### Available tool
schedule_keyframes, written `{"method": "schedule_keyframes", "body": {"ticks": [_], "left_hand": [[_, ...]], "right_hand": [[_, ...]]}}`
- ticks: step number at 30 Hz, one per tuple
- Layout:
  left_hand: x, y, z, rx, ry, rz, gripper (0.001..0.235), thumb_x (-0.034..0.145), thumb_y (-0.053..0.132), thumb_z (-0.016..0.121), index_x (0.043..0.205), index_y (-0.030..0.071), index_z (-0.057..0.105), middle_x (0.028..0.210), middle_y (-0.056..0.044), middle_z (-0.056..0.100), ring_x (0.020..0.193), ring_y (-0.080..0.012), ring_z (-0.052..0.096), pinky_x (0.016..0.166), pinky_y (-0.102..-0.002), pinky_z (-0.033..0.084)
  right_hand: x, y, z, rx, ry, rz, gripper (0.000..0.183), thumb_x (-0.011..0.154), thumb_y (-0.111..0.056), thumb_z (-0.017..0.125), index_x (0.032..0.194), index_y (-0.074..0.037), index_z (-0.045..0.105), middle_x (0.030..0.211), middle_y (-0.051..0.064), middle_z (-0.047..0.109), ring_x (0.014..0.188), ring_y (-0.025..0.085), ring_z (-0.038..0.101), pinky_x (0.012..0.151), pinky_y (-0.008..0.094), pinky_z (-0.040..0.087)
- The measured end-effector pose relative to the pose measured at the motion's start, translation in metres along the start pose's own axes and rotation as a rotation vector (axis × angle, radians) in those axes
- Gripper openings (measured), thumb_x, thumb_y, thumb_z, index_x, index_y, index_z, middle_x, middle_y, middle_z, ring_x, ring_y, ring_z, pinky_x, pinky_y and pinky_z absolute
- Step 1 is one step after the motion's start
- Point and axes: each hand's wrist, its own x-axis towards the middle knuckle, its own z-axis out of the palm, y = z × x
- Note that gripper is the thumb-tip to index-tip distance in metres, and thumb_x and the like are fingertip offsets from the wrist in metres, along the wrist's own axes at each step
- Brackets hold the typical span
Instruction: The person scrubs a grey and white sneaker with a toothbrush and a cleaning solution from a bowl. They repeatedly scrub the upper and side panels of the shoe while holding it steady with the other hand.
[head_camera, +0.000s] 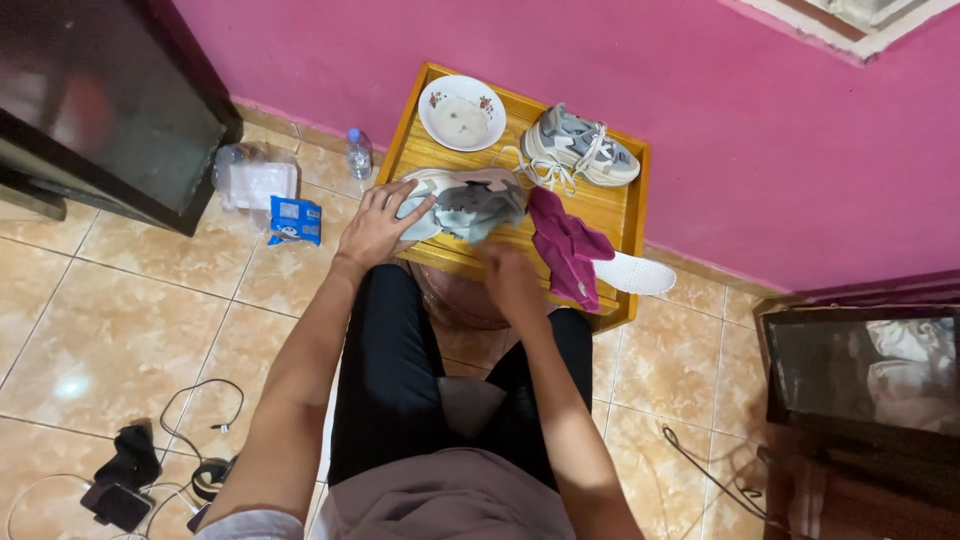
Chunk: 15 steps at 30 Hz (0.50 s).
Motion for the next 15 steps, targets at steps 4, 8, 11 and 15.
{"method": "schedule_keyframes", "body": {"ticks": [4, 8, 11, 15], "left_hand": [[-0.001, -0.005, 0.004, -0.002, -0.017, 0.021, 0.096, 0.068, 0.037, 0.087, 0.154, 0.027, 0.046, 0.154, -0.017, 0.044, 0.139, -0.0353, 0.044, 0.109, -0.053, 0.040], [-0.004, 0.003, 0.001, -0.007, 0.006, -0.004, 0.093, 0.072, 0.037, 0.086, 0.155, 0.027, 0.046, 0.152, -0.017, 0.045, 0.137, -0.0356, 0.045, 0.106, -0.052, 0.041], [0.002, 0.000, -0.004, 0.018, 0.004, 0.022, 0.094, 0.068, 0.037, 0.087, 0.152, 0.026, 0.048, 0.152, -0.016, 0.045, 0.138, -0.0348, 0.045, 0.107, -0.052, 0.041], [0.005, 0.002, -0.011, 0.028, 0.020, -0.014, 0.088, 0.071, 0.038, 0.086, 0.150, 0.024, 0.050, 0.151, -0.016, 0.047, 0.136, -0.0349, 0.047, 0.104, -0.051, 0.043]], "right_hand": [[-0.004, 0.017, -0.011, 0.148, -0.041, -0.032, 0.031, 0.100, -0.019, 0.056, 0.126, -0.018, 0.074, 0.106, 0.016, 0.076, 0.103, 0.039, 0.071, 0.088, 0.047, 0.058], [-0.009, 0.028, -0.011, 0.038, 0.120, -0.113, 0.024, 0.098, -0.012, 0.061, 0.116, -0.007, 0.077, 0.098, 0.021, 0.076, 0.098, 0.041, 0.072, 0.086, 0.048, 0.058], [-0.011, 0.022, -0.020, 0.141, 0.067, -0.146, 0.022, 0.097, -0.018, 0.063, 0.112, -0.013, 0.078, 0.098, 0.018, 0.077, 0.099, 0.043, 0.070, 0.085, 0.052, 0.057], [-0.003, 0.067, 0.006, -0.033, 0.131, 0.083, 0.027, 0.099, -0.027, 0.057, 0.115, -0.017, 0.077, 0.097, 0.018, 0.077, 0.099, 0.042, 0.071, 0.090, 0.054, 0.055]]}}
